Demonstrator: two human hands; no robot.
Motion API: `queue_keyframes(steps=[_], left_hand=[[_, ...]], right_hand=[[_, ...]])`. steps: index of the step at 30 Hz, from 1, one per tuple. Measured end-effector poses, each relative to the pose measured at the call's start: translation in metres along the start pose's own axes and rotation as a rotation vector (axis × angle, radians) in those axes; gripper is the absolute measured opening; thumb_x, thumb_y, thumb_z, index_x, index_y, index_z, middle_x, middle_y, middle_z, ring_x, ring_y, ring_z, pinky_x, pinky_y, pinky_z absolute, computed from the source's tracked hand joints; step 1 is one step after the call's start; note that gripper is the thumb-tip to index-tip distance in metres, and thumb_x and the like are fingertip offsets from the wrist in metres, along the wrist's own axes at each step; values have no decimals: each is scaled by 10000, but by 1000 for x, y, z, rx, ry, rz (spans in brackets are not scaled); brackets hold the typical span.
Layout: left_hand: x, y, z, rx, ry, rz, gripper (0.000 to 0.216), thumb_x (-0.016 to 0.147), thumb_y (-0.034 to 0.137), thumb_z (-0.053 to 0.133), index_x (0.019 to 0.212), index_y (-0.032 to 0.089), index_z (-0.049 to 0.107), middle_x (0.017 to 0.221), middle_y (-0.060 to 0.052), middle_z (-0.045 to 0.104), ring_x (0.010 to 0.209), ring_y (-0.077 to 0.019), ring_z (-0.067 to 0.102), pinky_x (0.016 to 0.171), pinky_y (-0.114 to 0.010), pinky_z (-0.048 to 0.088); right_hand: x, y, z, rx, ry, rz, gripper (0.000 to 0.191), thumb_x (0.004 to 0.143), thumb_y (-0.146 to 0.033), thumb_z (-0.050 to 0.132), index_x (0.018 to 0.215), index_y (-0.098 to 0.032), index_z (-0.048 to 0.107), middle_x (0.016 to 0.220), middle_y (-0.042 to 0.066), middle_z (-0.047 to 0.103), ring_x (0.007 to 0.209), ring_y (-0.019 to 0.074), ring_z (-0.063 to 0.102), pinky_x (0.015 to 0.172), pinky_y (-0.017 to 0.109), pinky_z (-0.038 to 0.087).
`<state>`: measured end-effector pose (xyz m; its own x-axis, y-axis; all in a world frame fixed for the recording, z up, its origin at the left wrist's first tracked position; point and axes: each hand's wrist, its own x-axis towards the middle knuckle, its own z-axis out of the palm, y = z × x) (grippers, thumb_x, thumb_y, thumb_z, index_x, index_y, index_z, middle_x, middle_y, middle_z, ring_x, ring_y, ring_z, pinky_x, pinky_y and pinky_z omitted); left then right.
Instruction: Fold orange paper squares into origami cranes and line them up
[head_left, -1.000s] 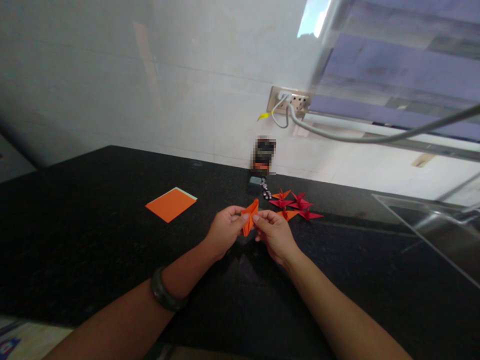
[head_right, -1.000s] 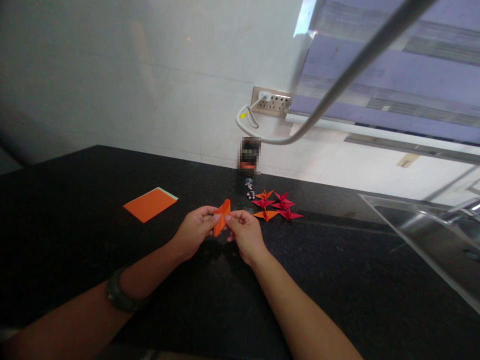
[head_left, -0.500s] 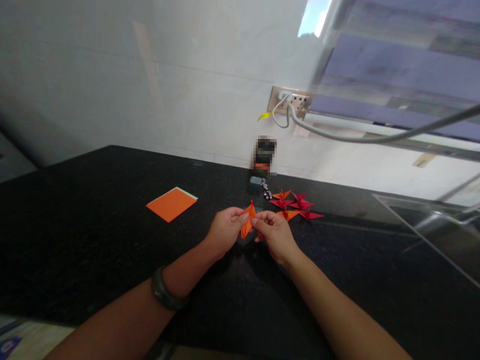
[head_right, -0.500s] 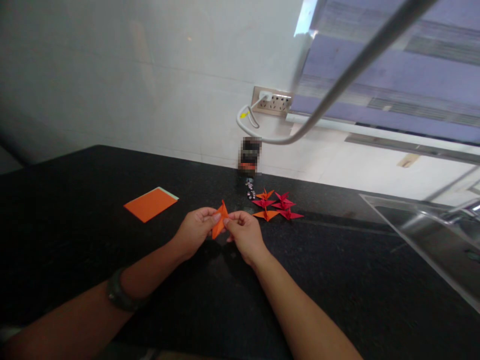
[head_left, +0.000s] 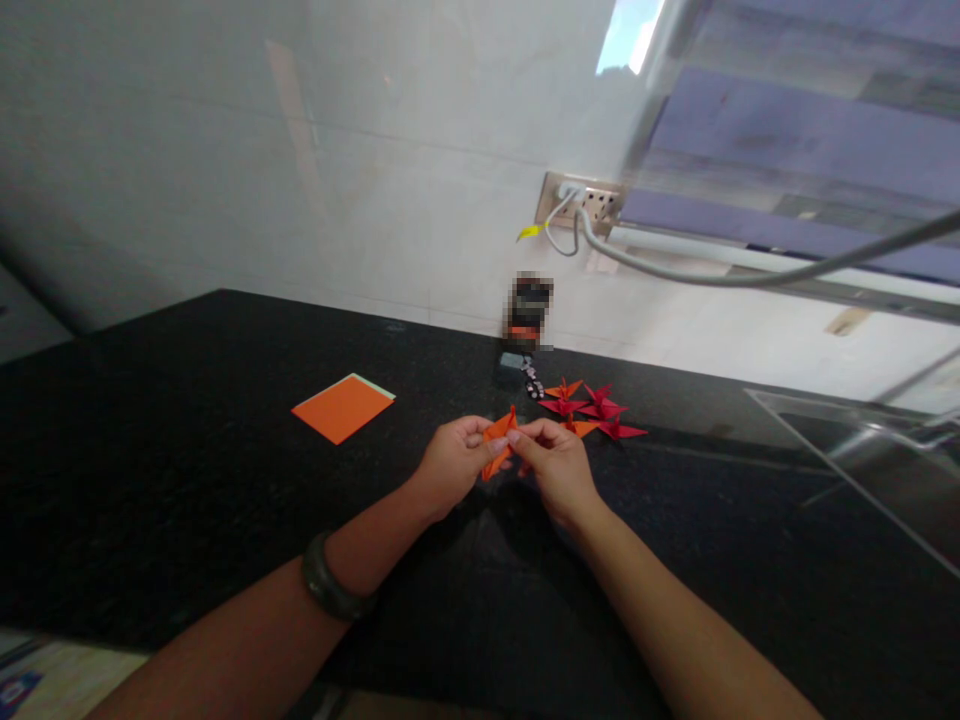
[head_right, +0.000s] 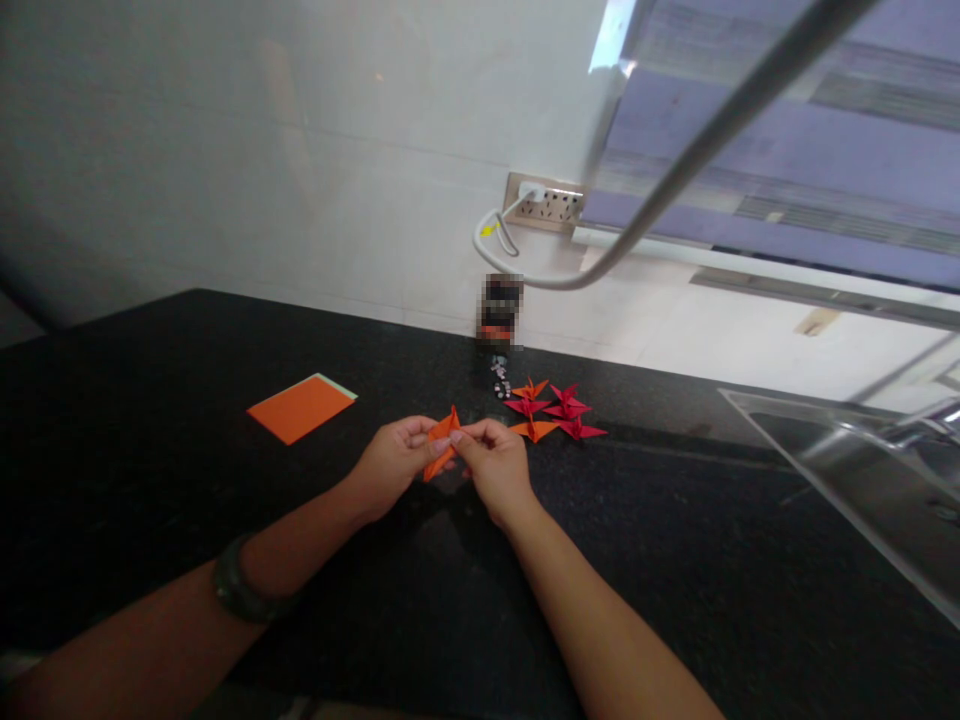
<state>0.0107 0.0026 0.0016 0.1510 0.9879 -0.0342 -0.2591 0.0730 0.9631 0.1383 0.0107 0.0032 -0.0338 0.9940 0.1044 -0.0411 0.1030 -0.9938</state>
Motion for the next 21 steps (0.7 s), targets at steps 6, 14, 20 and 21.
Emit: queue_keyframes(steps=[6,14,20,21], left_hand=[[0,3,0,71,-2,-32,176,664,258,628,721,116,541,552,-3,619,462,-88,562,448,-178,404],[-1,3,-1,207,-53,-36,157,693,259,590,725,115,536,477,22,573,397,-73,502,411,-170,362],[-1,1,-1,212,-93,12,203,709,307,571,781,121,531,507,33,555,410,-67,488,424,-175,373],[-1,1,-1,205,-89,16,208,709,308,568,795,123,526,516,35,553,416,-68,490,429,-178,378]], right_hand=[[2,1,-5,29,-105,-23,201,642,-311,662,758,-150,636,617,-6,605,454,73,478,407,192,377],[4,6,-8,-31,-76,-93,173,666,-312,649,676,-150,591,553,-32,556,430,61,427,404,186,325],[2,3,-8,-108,-35,-158,165,690,-304,629,645,-156,572,509,-46,510,418,59,410,400,182,319],[3,3,-8,-100,-35,-156,161,690,-305,628,658,-157,574,525,-42,518,425,60,415,400,182,326]])
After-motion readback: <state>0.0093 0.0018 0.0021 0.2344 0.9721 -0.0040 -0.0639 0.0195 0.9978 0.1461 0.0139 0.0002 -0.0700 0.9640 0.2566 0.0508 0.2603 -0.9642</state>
